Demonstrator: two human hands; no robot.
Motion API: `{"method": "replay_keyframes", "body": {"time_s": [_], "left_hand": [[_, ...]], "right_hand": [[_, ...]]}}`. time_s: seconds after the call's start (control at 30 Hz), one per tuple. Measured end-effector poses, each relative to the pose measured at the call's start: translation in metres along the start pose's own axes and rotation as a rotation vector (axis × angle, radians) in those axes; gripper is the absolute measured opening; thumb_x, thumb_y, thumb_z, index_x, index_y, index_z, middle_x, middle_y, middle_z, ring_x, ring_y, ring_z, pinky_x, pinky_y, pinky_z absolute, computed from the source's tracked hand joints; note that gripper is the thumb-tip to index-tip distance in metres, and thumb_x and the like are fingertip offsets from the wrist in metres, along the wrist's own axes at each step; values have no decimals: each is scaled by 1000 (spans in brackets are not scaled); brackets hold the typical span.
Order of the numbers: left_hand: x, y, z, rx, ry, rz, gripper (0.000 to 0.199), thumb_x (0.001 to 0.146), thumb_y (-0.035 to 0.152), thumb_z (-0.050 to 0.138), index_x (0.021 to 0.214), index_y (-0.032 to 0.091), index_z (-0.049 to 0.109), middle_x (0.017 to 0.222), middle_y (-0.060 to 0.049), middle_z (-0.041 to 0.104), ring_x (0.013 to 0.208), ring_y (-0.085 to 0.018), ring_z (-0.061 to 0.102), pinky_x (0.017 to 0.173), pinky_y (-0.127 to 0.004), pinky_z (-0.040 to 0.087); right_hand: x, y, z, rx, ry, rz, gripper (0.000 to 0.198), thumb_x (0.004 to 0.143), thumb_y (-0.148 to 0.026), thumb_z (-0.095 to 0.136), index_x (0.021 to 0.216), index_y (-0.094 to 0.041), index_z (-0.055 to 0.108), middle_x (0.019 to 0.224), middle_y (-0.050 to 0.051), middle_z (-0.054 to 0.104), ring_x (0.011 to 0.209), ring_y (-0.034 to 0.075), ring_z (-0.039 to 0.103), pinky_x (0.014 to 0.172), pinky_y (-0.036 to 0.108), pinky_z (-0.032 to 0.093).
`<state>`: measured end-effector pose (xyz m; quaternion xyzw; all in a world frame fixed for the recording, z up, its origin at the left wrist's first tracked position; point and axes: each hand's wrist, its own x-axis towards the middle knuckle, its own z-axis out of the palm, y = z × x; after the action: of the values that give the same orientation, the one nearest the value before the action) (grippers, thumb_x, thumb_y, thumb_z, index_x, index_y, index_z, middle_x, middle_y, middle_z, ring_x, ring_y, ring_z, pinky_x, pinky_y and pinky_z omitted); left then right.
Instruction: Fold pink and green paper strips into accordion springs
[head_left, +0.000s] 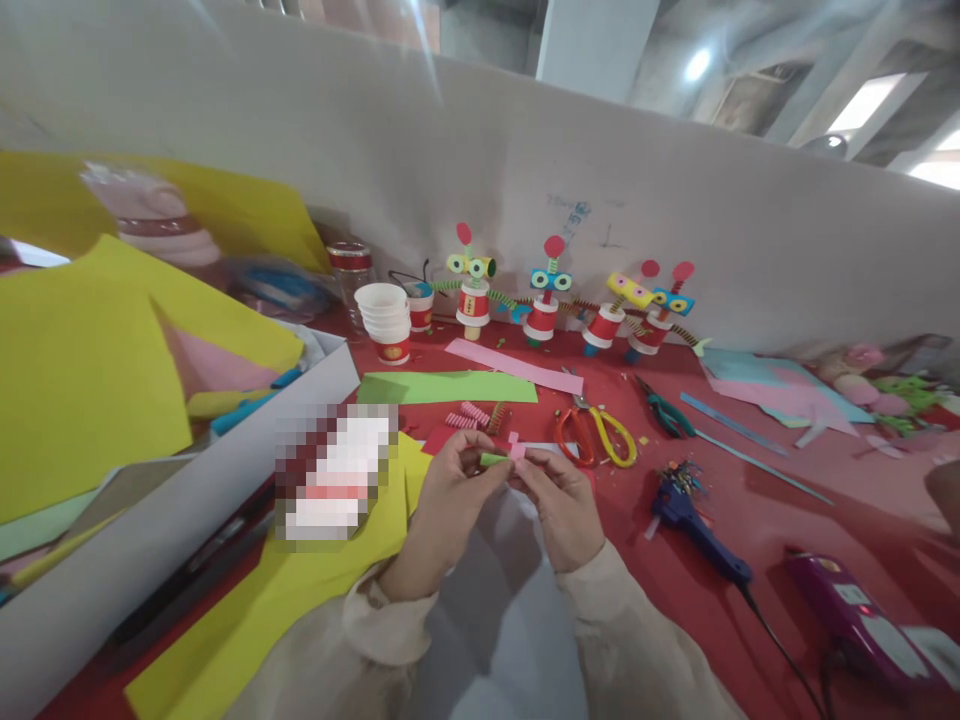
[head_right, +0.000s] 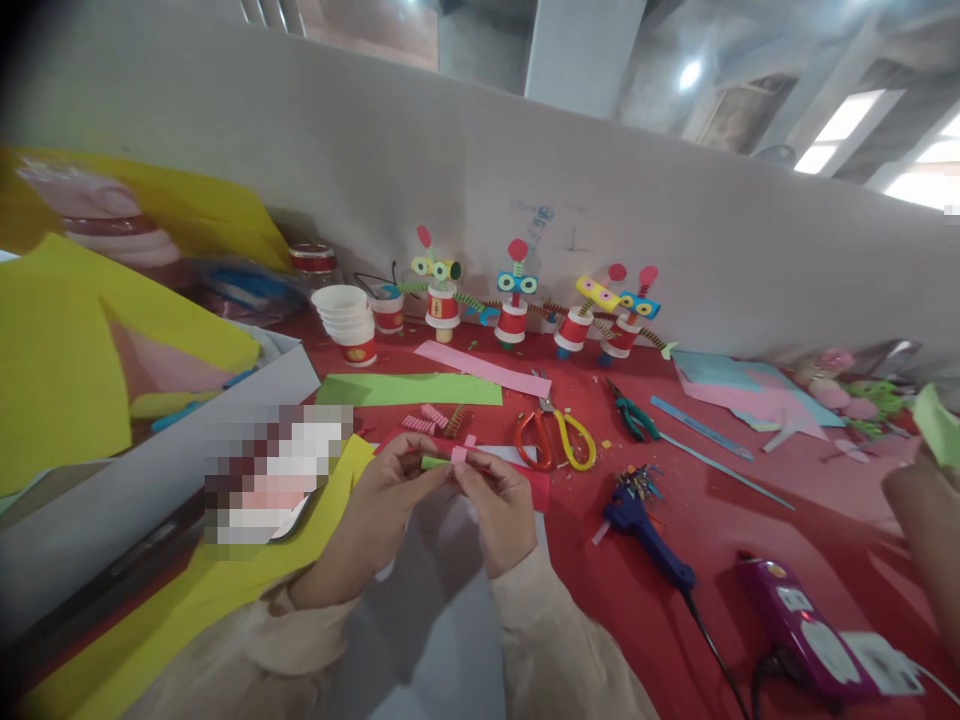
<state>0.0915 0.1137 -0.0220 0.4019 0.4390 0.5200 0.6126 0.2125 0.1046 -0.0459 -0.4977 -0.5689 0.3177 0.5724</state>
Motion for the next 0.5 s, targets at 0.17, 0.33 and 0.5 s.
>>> {"method": "replay_keyframes", "body": {"time_s": [0.17, 0.33, 0.5], "left_hand": [[0, 6, 0, -55, -1, -61, 29, 59, 21, 72, 83, 19, 54, 67, 3, 62, 64, -13, 59, 65, -26, 43], [0, 10, -2, -75, -36, -135, 26, 59, 20, 70, 81, 17, 55, 67, 2, 61, 63, -13, 57, 63, -25, 41], [0, 9, 0, -74, -47, -121, 24, 60, 19, 67, 81, 17, 56, 68, 1, 62, 65, -13, 58, 65, -26, 42]], "right_hand": [[1, 0, -2, -54, -20, -30, 18, 80, -26, 54, 87, -32, 68, 78, 2, 71, 71, 18, 68, 55, 28, 52], [1, -1, -2, -96, -26, -52, 20, 78, -25, 55, 92, -30, 69, 80, 2, 72, 70, 19, 69, 54, 30, 54], [1, -1, -5, -29, -37, 30, 22, 78, -26, 55, 90, -37, 70, 81, 3, 73, 69, 20, 69, 56, 31, 53]]}}
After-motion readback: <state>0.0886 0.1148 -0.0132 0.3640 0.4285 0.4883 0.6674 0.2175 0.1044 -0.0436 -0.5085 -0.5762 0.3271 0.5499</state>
